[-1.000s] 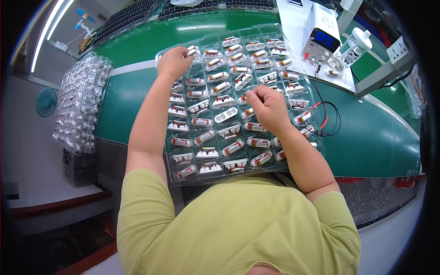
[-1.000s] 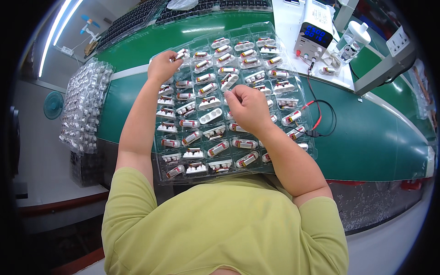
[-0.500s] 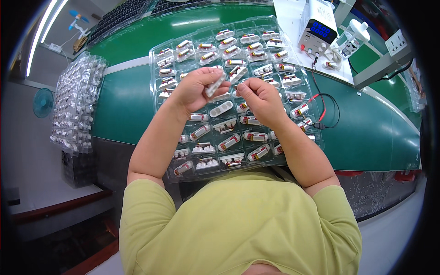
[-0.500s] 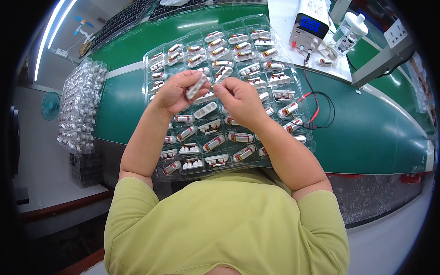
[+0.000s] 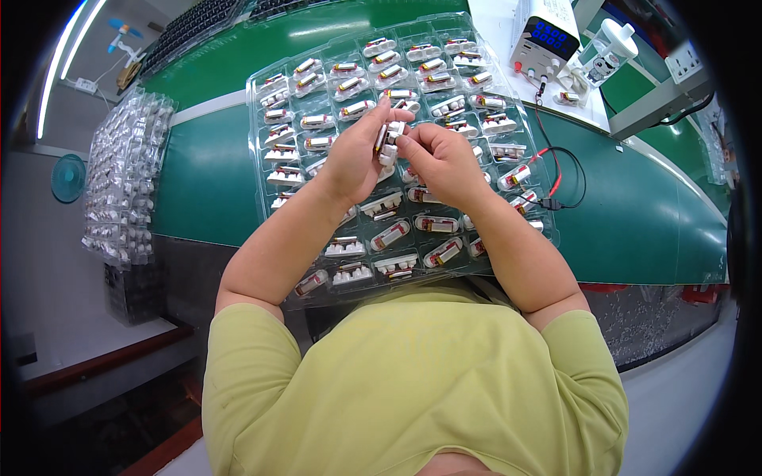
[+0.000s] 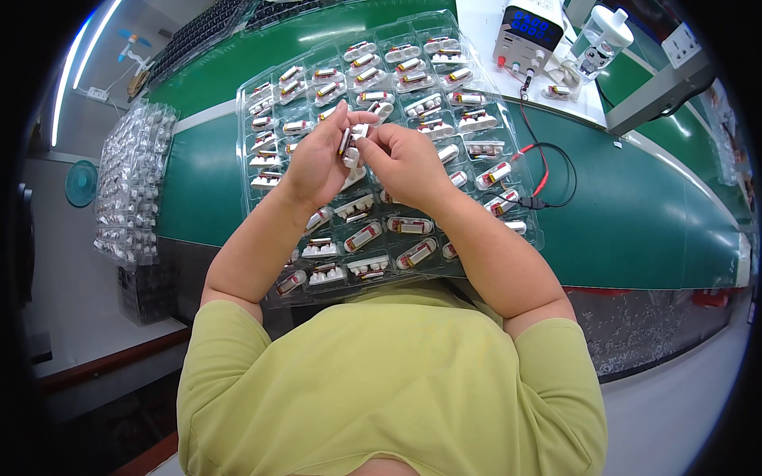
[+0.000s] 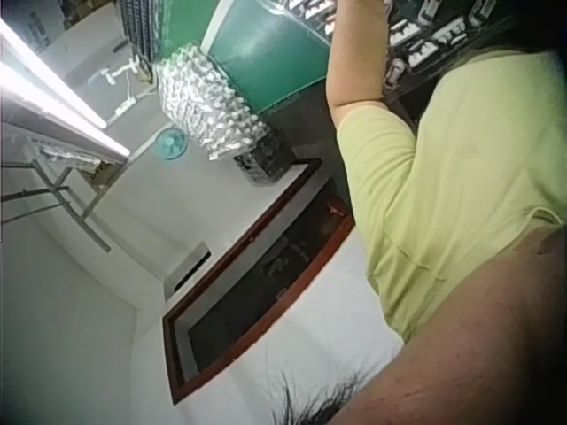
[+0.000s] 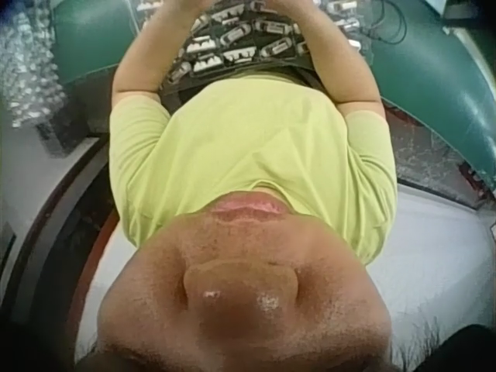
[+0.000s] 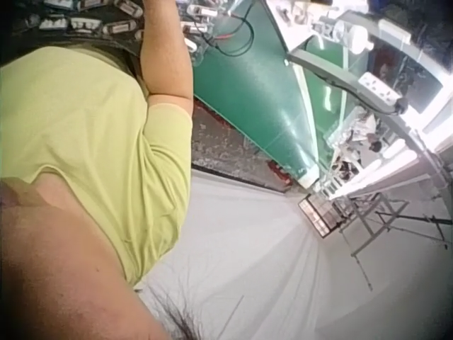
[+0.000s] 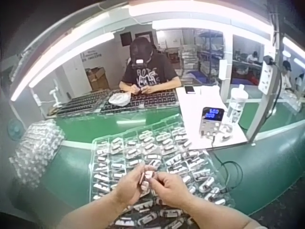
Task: The person tests small electronic components from a plastic tray using testing probes connected to a power supply.
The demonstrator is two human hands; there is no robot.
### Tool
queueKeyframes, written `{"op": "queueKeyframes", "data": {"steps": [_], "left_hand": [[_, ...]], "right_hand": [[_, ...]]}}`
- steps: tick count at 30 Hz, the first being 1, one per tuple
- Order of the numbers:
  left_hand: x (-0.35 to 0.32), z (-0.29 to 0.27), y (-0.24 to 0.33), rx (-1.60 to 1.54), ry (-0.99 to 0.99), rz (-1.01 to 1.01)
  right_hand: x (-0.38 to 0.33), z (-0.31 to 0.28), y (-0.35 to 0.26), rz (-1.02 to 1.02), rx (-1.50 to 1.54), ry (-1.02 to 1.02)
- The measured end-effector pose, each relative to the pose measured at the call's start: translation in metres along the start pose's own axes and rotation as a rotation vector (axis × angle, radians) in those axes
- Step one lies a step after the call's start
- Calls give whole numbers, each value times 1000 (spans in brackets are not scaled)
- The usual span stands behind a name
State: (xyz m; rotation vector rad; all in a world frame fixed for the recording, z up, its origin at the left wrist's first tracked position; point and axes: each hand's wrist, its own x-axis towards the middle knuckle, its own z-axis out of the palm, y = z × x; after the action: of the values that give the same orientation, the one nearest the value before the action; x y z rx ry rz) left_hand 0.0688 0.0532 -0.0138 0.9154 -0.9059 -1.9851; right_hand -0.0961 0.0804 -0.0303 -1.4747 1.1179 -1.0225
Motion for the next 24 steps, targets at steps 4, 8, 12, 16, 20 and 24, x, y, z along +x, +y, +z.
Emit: {"op": "queueKeyframes", "data": {"steps": [4,8,12,16,20,24], "left_hand": [[0,8,-3,48,54,26],[1,5,-7,63,72,52],[-1,9,-6,133,93,82],[-2,10,-5,130,100,98],[-5,14,-2,137,89,102],[-6,15,-7,259,82,162]], "right_hand": [[1,-1,1,-21,-173,20],[1,-1,-2,8,-185,26],[0,-1,-4,-23,-210,61],[-1,-1,-7,-58,-227,88],[-1,-1,-8,-55,-184,80],[-1,1,-8,-52,-249,52]]}}
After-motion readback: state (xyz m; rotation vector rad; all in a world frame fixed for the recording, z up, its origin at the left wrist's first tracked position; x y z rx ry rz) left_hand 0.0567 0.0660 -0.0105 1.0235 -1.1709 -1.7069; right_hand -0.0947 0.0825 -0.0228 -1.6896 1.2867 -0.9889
